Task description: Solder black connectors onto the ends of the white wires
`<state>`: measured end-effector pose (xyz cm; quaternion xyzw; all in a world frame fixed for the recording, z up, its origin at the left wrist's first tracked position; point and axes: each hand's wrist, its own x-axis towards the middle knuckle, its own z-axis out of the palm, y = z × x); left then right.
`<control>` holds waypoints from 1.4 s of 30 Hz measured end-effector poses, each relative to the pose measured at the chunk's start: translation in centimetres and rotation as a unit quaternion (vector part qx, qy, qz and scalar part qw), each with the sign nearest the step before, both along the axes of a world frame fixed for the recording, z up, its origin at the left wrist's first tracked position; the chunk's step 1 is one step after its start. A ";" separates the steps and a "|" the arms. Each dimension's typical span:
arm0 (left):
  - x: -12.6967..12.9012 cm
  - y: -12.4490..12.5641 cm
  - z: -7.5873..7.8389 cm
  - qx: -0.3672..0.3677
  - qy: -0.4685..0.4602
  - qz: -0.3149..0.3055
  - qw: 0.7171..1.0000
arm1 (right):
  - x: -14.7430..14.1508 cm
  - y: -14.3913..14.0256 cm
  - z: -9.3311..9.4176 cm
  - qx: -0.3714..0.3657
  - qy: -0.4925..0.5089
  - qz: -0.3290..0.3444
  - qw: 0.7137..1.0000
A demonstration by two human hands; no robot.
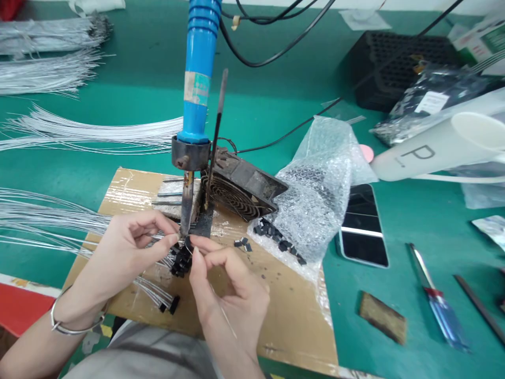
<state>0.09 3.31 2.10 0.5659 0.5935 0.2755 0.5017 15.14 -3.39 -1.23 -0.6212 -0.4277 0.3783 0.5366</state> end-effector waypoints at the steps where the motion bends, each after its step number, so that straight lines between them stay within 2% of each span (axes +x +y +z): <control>1: 0.0 0.0 0.0 0.000 0.000 0.000 1.000 | 0.0 0.0 0.0 0.000 0.002 -0.001 1.000; 10: 0.0 0.1 -0.3 -0.021 0.007 -0.004 1.000 | -0.4 0.1 0.4 -0.023 0.022 -0.020 0.999; 19: 0.1 0.0 -0.1 -0.020 -0.007 -0.007 1.000 | -0.2 0.2 -0.1 0.003 -0.016 -0.013 1.000; 42: -0.2 -0.1 -0.3 -0.018 -0.012 -0.020 1.000 | -0.7 0.1 0.3 0.012 -0.003 -0.026 1.000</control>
